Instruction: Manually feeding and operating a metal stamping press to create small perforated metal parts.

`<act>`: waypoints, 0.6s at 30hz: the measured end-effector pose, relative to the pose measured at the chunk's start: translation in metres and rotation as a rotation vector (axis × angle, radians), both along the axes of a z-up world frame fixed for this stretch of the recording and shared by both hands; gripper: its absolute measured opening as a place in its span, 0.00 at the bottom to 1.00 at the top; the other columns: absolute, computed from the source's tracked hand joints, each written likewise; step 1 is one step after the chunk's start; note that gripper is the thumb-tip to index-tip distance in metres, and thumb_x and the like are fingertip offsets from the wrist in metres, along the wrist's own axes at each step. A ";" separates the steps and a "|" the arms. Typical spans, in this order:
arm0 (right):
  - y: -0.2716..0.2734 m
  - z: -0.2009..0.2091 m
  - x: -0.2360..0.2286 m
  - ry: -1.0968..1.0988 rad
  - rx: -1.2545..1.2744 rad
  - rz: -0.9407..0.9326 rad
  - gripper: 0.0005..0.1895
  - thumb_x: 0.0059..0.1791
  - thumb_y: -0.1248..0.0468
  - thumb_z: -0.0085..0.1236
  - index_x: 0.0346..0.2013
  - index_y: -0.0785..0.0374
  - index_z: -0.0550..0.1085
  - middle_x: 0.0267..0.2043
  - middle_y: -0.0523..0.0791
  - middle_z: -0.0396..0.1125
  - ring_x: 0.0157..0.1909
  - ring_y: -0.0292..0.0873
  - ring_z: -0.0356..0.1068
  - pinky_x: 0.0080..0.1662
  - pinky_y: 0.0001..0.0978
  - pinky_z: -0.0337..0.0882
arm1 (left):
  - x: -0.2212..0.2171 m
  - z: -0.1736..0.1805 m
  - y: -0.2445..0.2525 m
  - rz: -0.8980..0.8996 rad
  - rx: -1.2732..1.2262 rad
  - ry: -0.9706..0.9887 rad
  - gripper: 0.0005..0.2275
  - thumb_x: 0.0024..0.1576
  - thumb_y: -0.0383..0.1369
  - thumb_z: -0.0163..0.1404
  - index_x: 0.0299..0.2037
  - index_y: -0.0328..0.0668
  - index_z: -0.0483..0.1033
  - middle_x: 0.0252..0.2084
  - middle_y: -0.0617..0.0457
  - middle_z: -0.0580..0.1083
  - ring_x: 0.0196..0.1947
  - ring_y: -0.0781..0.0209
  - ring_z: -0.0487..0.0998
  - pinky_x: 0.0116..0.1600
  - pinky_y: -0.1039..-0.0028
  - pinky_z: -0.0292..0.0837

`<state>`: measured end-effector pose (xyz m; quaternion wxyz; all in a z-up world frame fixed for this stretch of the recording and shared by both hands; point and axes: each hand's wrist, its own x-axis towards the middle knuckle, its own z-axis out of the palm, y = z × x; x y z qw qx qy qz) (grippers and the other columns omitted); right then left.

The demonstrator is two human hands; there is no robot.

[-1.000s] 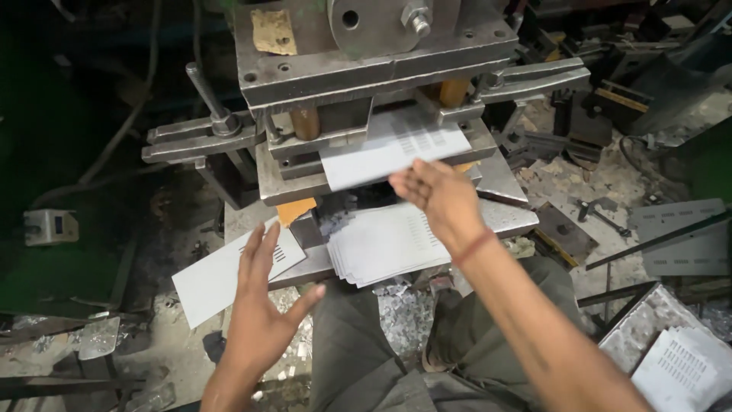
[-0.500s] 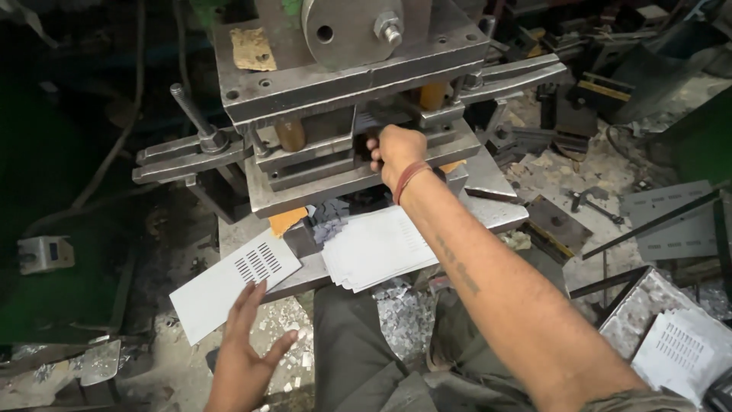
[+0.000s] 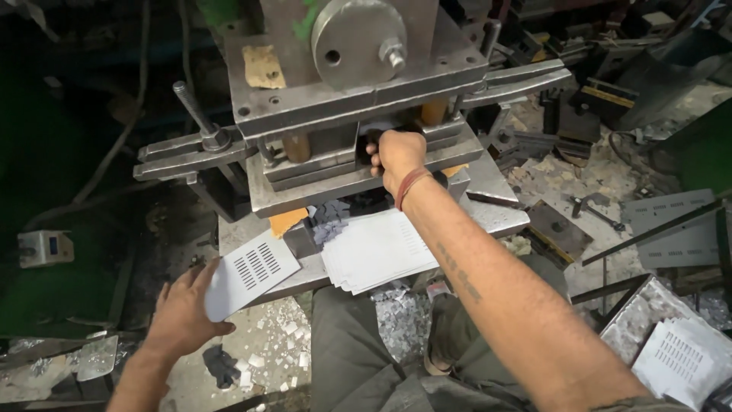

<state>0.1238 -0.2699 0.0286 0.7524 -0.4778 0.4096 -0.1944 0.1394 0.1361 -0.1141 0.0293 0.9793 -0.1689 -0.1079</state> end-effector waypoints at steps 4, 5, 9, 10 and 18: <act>-0.001 -0.005 0.003 -0.036 0.010 -0.017 0.12 0.48 0.74 0.38 0.30 0.71 0.73 0.22 0.49 0.67 0.16 0.38 0.56 0.18 0.30 0.58 | 0.001 0.021 0.005 -0.035 0.052 0.041 0.66 0.26 0.43 0.84 0.77 0.71 0.48 0.66 0.53 0.70 0.68 0.55 0.69 0.80 0.47 0.45; 0.000 -0.006 0.003 -0.045 0.015 -0.026 0.12 0.48 0.73 0.39 0.31 0.70 0.74 0.23 0.49 0.68 0.16 0.38 0.57 0.18 0.29 0.59 | 0.001 0.027 0.007 -0.045 0.036 0.065 0.67 0.26 0.42 0.84 0.78 0.71 0.46 0.62 0.54 0.75 0.68 0.55 0.69 0.79 0.45 0.45; -0.002 -0.008 0.014 0.057 -0.096 -0.001 0.18 0.52 0.67 0.34 0.33 0.75 0.74 0.21 0.49 0.66 0.15 0.39 0.67 0.17 0.29 0.77 | 0.007 0.022 0.019 -0.076 0.120 0.079 0.64 0.29 0.55 0.79 0.78 0.71 0.48 0.69 0.51 0.69 0.70 0.50 0.71 0.79 0.47 0.53; 0.001 -0.002 0.010 0.033 -0.058 -0.019 0.18 0.52 0.68 0.33 0.34 0.76 0.73 0.22 0.50 0.66 0.16 0.38 0.67 0.17 0.27 0.77 | 0.008 0.024 0.017 -0.086 0.172 0.065 0.64 0.29 0.58 0.78 0.78 0.72 0.47 0.66 0.53 0.70 0.69 0.51 0.72 0.78 0.50 0.55; 0.016 0.009 -0.102 -0.144 -0.020 0.233 0.09 0.53 0.62 0.49 0.34 0.65 0.71 0.29 0.44 0.72 0.29 0.40 0.77 0.33 0.29 0.81 | 0.002 0.047 0.019 -0.031 0.119 0.099 0.62 0.29 0.62 0.75 0.77 0.71 0.50 0.66 0.51 0.69 0.69 0.52 0.71 0.77 0.53 0.60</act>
